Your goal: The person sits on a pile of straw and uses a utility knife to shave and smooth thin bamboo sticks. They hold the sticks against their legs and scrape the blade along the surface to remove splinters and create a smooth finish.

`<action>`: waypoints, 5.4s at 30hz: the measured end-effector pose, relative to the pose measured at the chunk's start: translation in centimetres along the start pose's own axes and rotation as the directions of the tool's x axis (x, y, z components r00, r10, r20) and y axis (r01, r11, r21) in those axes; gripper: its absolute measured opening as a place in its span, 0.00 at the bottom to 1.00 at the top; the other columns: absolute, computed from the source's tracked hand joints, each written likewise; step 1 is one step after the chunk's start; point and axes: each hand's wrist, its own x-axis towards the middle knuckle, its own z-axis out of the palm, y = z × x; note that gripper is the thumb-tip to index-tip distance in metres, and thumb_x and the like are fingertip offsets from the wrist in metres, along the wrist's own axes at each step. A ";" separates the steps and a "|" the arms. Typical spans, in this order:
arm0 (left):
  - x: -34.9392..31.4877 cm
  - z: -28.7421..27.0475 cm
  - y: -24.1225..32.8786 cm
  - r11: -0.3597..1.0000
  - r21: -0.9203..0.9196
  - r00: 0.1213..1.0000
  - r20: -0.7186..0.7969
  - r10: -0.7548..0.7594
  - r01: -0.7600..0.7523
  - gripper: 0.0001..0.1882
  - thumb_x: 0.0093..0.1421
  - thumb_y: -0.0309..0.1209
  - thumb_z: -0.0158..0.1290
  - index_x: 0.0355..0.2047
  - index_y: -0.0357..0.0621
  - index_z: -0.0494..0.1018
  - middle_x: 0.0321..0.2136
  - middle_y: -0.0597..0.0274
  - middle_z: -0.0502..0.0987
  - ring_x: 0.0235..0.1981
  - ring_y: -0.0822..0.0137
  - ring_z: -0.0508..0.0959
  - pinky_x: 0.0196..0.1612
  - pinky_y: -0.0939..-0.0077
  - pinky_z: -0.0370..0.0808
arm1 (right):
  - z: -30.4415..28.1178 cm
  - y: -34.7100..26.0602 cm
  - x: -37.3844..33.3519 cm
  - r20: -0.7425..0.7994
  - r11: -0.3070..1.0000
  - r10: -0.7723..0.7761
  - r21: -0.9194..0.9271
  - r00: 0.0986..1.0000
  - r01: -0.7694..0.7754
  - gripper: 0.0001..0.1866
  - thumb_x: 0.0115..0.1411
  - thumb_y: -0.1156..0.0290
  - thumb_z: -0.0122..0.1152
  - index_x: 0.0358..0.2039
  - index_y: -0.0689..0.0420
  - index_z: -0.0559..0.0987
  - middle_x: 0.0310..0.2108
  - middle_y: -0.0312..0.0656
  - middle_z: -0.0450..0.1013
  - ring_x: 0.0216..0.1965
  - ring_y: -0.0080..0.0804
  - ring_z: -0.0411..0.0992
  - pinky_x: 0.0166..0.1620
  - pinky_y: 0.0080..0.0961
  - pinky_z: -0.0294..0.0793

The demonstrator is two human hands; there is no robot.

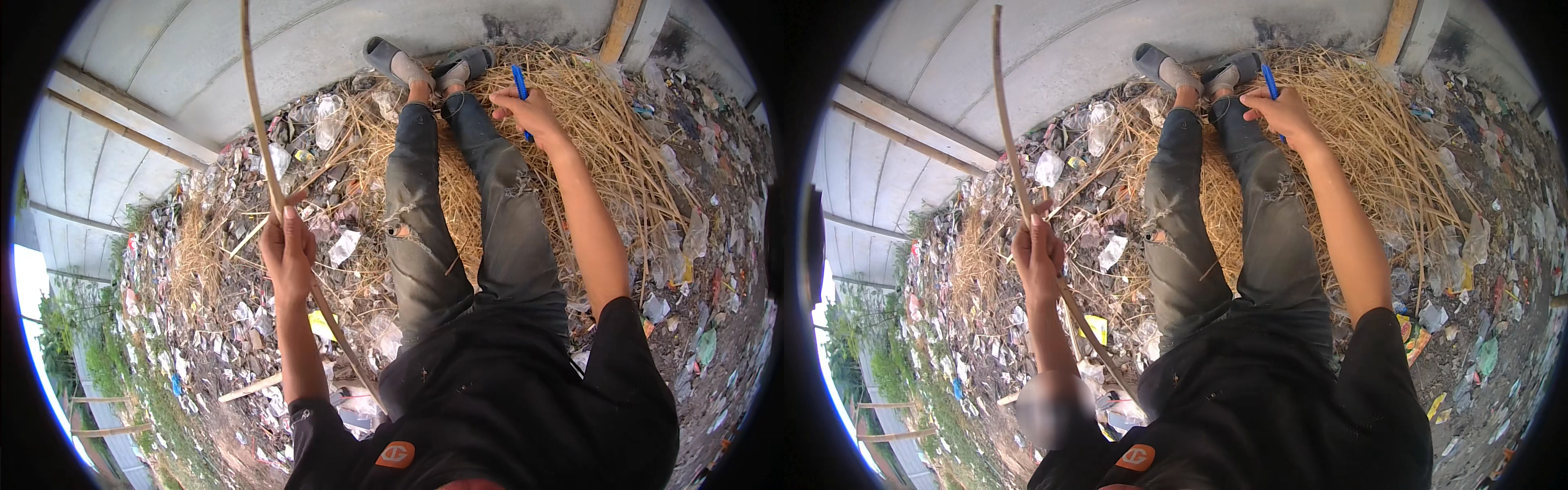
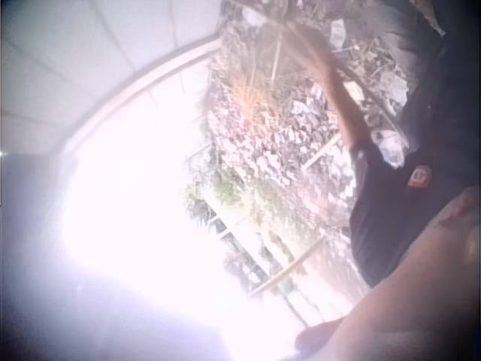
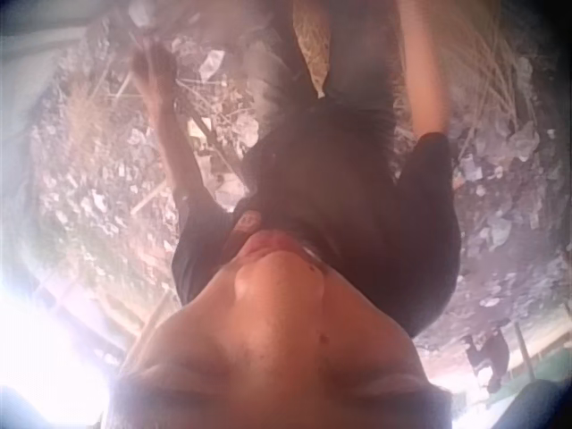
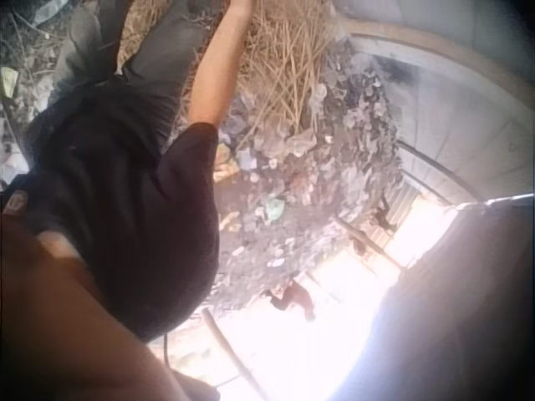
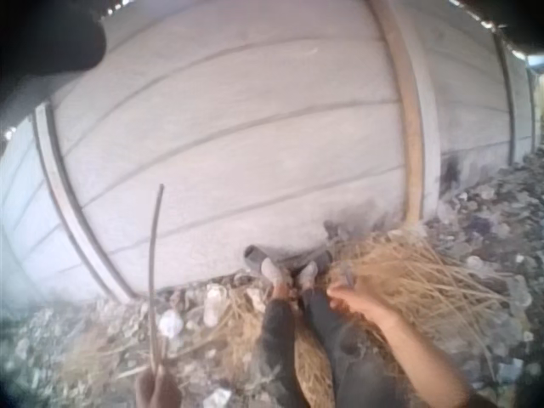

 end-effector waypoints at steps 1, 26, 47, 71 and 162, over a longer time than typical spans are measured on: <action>2.1 -1.8 2.1 0.969 0.157 0.971 -0.114 0.210 -0.191 0.17 0.75 0.37 0.43 0.51 0.38 0.75 0.13 0.78 0.59 0.10 0.86 0.55 0.12 0.86 0.49 | 0.2 -0.8 -0.5 0.014 0.998 0.003 -0.055 1.000 -0.003 0.15 0.57 0.60 0.71 0.39 0.58 0.83 0.25 0.37 0.80 0.28 0.18 0.78 0.20 0.18 0.60; -7.6 13.7 -0.4 0.557 -0.651 0.856 0.425 -0.295 0.515 0.27 0.74 0.39 0.45 0.67 0.40 0.58 0.61 0.46 0.68 0.62 0.60 0.72 0.54 0.70 0.78 | 12.3 -4.1 -7.7 0.054 0.930 -0.278 0.266 0.959 0.254 0.14 0.69 0.58 0.59 0.36 0.57 0.79 0.22 0.37 0.79 0.16 0.11 0.65 0.19 0.16 0.59; -10.3 9.6 -5.9 0.917 -0.206 0.905 0.336 -0.261 0.341 0.16 0.75 0.37 0.44 0.46 0.35 0.73 0.15 0.75 0.65 0.14 0.83 0.60 0.18 0.84 0.57 | 10.6 -5.3 -5.4 0.162 0.924 -0.368 0.173 0.916 0.341 0.23 0.66 0.49 0.61 0.31 0.59 0.80 0.17 0.33 0.70 0.15 0.16 0.62 0.20 0.18 0.57; -4.6 12.0 -8.6 0.890 -0.275 0.928 0.028 -0.371 0.364 0.19 0.74 0.36 0.46 0.47 0.28 0.74 0.14 0.75 0.60 0.11 0.82 0.56 0.14 0.83 0.52 | 16.8 5.4 -8.9 0.285 0.574 -0.312 -0.703 0.906 0.419 0.06 0.49 0.69 0.65 0.26 0.57 0.84 0.23 0.54 0.78 0.29 0.54 0.80 0.35 0.46 0.79; -0.3 11.4 -9.1 0.669 -0.542 0.852 0.204 -0.483 0.509 0.18 0.73 0.36 0.48 0.52 0.31 0.72 0.15 0.73 0.59 0.09 0.78 0.57 0.12 0.81 0.53 | 15.7 3.0 -7.8 0.293 0.557 -0.259 -0.733 0.920 0.390 0.08 0.53 0.74 0.58 0.24 0.62 0.84 0.28 0.58 0.80 0.32 0.53 0.81 0.34 0.44 0.82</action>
